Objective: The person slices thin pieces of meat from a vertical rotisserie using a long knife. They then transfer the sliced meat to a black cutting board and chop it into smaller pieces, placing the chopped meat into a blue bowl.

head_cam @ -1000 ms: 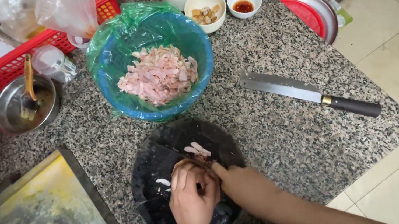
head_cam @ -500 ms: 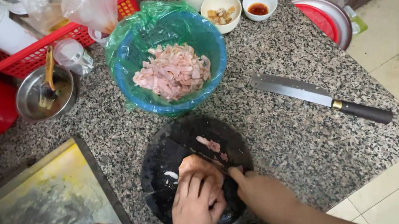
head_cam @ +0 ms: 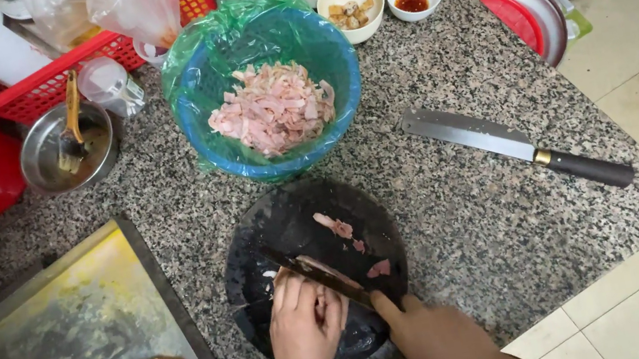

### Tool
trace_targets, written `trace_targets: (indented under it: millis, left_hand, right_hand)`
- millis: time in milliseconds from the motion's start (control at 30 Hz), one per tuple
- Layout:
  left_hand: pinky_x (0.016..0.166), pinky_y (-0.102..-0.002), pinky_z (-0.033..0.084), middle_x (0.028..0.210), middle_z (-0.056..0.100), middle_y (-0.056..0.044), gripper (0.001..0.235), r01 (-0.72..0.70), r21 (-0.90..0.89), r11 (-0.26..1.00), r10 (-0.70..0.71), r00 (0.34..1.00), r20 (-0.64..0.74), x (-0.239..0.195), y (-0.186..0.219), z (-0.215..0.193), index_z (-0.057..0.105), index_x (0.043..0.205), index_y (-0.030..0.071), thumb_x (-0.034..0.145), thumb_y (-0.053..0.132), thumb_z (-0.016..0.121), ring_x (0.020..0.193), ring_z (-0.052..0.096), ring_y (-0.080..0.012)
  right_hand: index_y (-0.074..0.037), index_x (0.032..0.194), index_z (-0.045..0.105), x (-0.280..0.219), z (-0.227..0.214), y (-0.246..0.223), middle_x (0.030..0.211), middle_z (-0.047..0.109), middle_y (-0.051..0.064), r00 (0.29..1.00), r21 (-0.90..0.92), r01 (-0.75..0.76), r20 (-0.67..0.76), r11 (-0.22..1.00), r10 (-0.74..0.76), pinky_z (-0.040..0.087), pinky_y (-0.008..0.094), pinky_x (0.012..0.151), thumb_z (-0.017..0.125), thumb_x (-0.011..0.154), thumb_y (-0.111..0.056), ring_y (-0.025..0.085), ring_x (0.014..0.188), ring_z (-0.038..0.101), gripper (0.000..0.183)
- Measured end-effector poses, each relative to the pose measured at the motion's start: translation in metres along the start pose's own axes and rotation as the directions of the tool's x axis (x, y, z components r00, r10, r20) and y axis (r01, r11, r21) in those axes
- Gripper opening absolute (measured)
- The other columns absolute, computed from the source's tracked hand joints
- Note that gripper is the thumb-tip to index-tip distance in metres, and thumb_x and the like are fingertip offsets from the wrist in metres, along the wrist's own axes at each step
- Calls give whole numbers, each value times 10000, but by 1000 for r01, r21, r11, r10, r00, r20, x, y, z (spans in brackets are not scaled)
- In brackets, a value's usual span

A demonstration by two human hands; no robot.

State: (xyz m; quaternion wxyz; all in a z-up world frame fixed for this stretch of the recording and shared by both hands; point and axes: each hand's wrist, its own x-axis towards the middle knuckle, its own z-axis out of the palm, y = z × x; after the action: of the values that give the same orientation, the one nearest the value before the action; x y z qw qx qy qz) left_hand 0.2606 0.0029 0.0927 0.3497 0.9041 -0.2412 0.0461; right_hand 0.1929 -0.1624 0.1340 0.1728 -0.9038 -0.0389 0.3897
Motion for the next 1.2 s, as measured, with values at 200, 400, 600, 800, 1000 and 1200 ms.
trace_targets:
  millis: [200,400,600,800,1000,1200]
  left_hand:
    - [986,-424,407,841,578,-88,98,-28,-52,998,21,992,-123,1,0,6,483,687,71,734,82,568,914,558,-307]
    - [901,-381,431,717,486,-74,174,-57,-51,997,50,990,-133,8,7,1,381,620,84,724,57,518,860,539,-302]
    - [860,-339,437,848,583,-56,151,-43,-30,999,39,991,-130,8,7,1,450,658,83,802,95,492,941,558,-273]
    - [881,-346,431,843,570,-56,129,-64,-52,997,57,988,-142,7,2,4,437,643,91,706,73,548,961,552,-288]
    - [801,-328,475,897,591,-38,33,54,-11,998,-55,995,-80,2,1,6,550,761,86,744,114,546,1024,544,-246]
    - [842,-357,450,755,510,-81,110,8,-11,1000,-9,992,-129,1,-5,8,463,676,73,734,110,549,863,542,-292]
  right_hand:
    - [-302,1410,47,-31,-26,-1,1256,377,151,887,107,-246,426,963,179,447,498,820,524,894,-431,383,980,541,715]
    - [-270,1394,135,-5,-1,-3,1087,492,193,962,113,-207,205,972,181,438,543,760,321,888,-209,433,910,565,542]
    - [-178,1318,260,30,17,-7,938,553,149,985,-51,-74,-161,996,64,473,558,602,379,881,-143,434,706,616,455]
    - [-268,1388,169,1,3,6,954,555,174,982,159,-159,126,974,140,429,525,679,397,881,-250,427,855,572,556]
    - [-175,1289,301,49,10,-11,927,552,173,973,-30,-16,-229,999,9,490,543,543,415,897,-159,422,675,612,409]
    - [-269,1424,113,-13,-4,4,1032,491,155,969,76,-160,202,984,142,458,497,680,340,923,-223,390,773,574,552]
